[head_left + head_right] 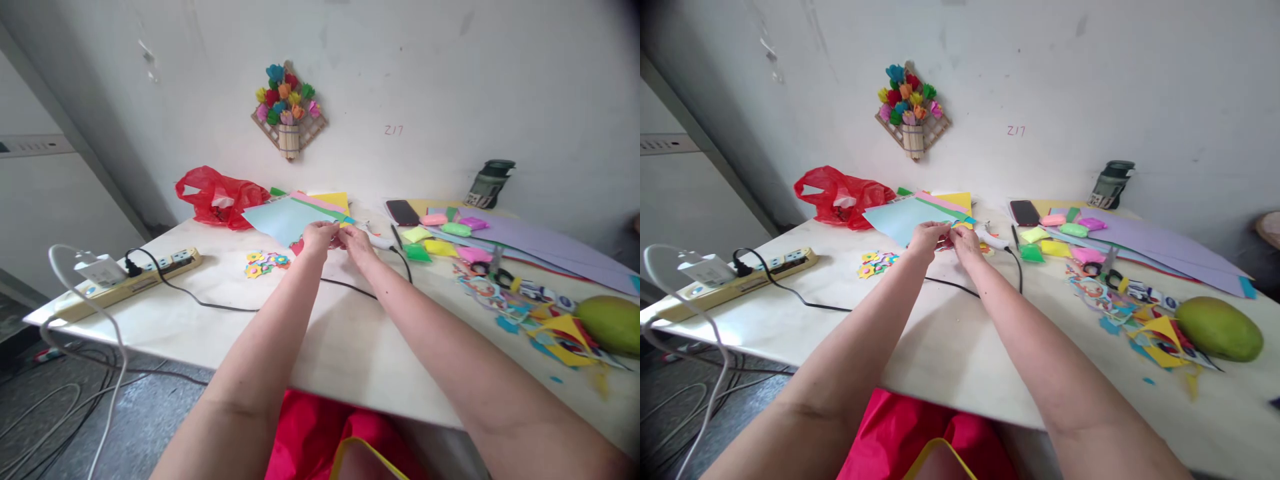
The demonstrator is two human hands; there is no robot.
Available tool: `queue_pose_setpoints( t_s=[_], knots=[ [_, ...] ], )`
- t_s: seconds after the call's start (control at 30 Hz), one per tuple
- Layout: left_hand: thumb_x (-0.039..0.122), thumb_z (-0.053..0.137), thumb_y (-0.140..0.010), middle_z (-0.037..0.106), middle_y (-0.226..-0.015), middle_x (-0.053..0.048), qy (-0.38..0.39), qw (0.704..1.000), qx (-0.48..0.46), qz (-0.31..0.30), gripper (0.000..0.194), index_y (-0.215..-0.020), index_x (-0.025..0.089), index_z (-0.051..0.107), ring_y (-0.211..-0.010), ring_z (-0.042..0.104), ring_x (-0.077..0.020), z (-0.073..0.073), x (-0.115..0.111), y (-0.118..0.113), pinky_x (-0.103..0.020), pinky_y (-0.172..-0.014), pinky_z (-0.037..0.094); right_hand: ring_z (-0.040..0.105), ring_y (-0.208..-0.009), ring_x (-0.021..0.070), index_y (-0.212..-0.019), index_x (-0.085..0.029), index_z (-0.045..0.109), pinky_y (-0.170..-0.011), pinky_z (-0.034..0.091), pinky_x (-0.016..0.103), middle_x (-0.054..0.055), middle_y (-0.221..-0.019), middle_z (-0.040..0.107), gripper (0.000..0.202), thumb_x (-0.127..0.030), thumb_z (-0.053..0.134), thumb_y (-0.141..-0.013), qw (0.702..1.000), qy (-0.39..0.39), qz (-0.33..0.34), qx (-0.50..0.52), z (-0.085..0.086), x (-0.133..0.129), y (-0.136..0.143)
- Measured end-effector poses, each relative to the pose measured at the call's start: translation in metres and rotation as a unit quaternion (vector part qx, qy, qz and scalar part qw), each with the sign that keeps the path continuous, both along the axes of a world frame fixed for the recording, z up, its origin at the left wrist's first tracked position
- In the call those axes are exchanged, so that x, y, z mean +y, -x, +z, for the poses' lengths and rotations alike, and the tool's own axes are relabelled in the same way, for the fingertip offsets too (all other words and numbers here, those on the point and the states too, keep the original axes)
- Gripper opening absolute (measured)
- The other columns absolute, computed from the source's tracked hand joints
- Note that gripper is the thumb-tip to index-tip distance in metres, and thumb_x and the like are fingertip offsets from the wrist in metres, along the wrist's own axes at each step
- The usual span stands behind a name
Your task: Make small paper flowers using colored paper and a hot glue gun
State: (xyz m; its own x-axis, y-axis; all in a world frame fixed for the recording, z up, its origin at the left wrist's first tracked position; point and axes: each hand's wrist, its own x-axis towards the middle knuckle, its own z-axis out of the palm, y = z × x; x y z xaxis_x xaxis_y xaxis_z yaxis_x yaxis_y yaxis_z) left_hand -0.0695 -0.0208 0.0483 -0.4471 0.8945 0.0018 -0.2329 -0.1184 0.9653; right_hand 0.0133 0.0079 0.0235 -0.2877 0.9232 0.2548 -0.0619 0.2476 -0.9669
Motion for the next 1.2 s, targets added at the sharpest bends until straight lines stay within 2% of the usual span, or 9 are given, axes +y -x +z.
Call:
queue_pose_setpoints(
  t_s=[0.2,0.3,0.4,0.6,0.73,0.8,0.9,1.03,1.2],
  knots=[
    [0.015,0.072,-0.060,0.056,-0.053,-0.002,0.019,0.993,0.017,-0.118,0.021,-0.055,0.014,0.051,-0.052,0.055,-0.0118,-0.007,0.001,-0.017,-0.034,-0.067,0.048,0.052,-0.058,0.0108,-0.064,-0.016,0.057,-0.061,0.042,0.025,-0.001,-0.058,0.056,0.028,-0.043,0.057,-0.069,0.998,-0.041,0.003,-0.054,-0.011,0.005,-0.043],
    [0.022,0.076,-0.058,0.057,-0.056,-0.004,0.001,0.984,0.021,-0.177,0.026,-0.052,0.014,0.052,-0.057,0.057,-0.0140,-0.014,-0.001,-0.016,-0.038,-0.074,0.047,0.052,-0.059,0.0110,-0.063,-0.016,0.057,-0.063,0.042,0.026,-0.001,-0.059,0.057,0.028,-0.043,0.056,-0.070,0.996,-0.047,-0.003,-0.080,-0.016,0.007,-0.054],
    [0.027,0.076,-0.058,0.059,-0.063,-0.005,-0.037,0.969,0.043,-0.239,0.024,-0.056,0.013,0.056,-0.065,0.059,-0.0148,-0.017,-0.003,-0.010,-0.036,-0.078,0.044,0.054,-0.062,0.0122,-0.066,-0.016,0.059,-0.065,0.043,0.026,0.000,-0.062,0.060,0.025,-0.041,0.057,-0.070,0.993,-0.060,-0.007,-0.103,-0.015,0.007,-0.059],
    [0.029,0.073,-0.061,0.063,-0.084,-0.007,-0.112,0.964,0.079,-0.229,0.023,-0.053,0.015,0.056,-0.101,0.054,-0.0199,-0.022,-0.002,-0.003,-0.029,-0.083,0.040,0.054,-0.060,0.0126,-0.060,-0.015,0.060,-0.063,0.042,0.026,0.001,-0.058,0.060,0.033,-0.048,0.061,-0.067,0.987,-0.062,-0.039,-0.141,-0.008,0.004,-0.064],
    [0.024,0.072,-0.062,0.062,-0.103,-0.009,-0.141,0.954,0.074,-0.255,0.018,-0.056,0.014,0.059,-0.116,0.046,-0.0223,-0.028,0.001,-0.001,-0.033,-0.093,0.034,0.051,-0.056,0.0113,-0.061,-0.015,0.061,-0.059,0.040,0.026,0.000,-0.056,0.059,0.039,-0.054,0.062,-0.064,0.983,-0.065,-0.058,-0.160,-0.008,0.005,-0.068],
    [0.023,0.072,-0.062,0.059,-0.113,-0.010,-0.153,0.950,0.061,-0.266,0.017,-0.056,0.014,0.059,-0.119,0.044,-0.0229,-0.029,0.001,-0.002,-0.035,-0.097,0.030,0.052,-0.056,0.0109,-0.064,-0.015,0.061,-0.056,0.039,0.025,0.001,-0.057,0.060,0.041,-0.055,0.063,-0.062,0.987,-0.045,-0.043,-0.151,-0.009,0.005,-0.071],
    [0.022,0.074,-0.061,0.059,-0.113,-0.010,-0.163,0.946,0.025,-0.278,0.020,-0.053,0.014,0.058,-0.120,0.043,-0.0237,-0.029,0.001,-0.006,-0.036,-0.098,0.029,0.056,-0.058,0.0122,-0.065,-0.015,0.060,-0.050,0.037,0.022,0.003,-0.061,0.063,0.042,-0.057,0.063,-0.061,0.993,-0.003,-0.002,-0.119,-0.010,0.006,-0.073],
    [0.024,0.075,-0.060,0.062,-0.110,-0.011,-0.173,0.938,-0.016,-0.299,0.023,-0.052,0.015,0.057,-0.121,0.042,-0.0248,-0.027,-0.001,-0.012,-0.035,-0.093,0.034,0.058,-0.057,0.0125,-0.064,-0.016,0.058,-0.043,0.034,0.020,0.005,-0.063,0.064,0.044,-0.059,0.064,-0.061,0.995,0.043,0.043,-0.079,-0.010,0.003,-0.071],
    [0.034,0.077,-0.056,0.060,-0.115,-0.010,-0.141,0.938,-0.086,-0.303,0.026,-0.058,0.015,0.060,-0.109,0.051,-0.0282,-0.026,-0.002,-0.018,-0.038,-0.083,0.042,0.058,-0.055,0.0122,-0.066,-0.015,0.056,-0.042,0.033,0.019,0.006,-0.063,0.064,0.050,-0.065,0.059,-0.061,0.991,0.086,0.106,-0.013,-0.005,-0.003,-0.067]
  ],
)
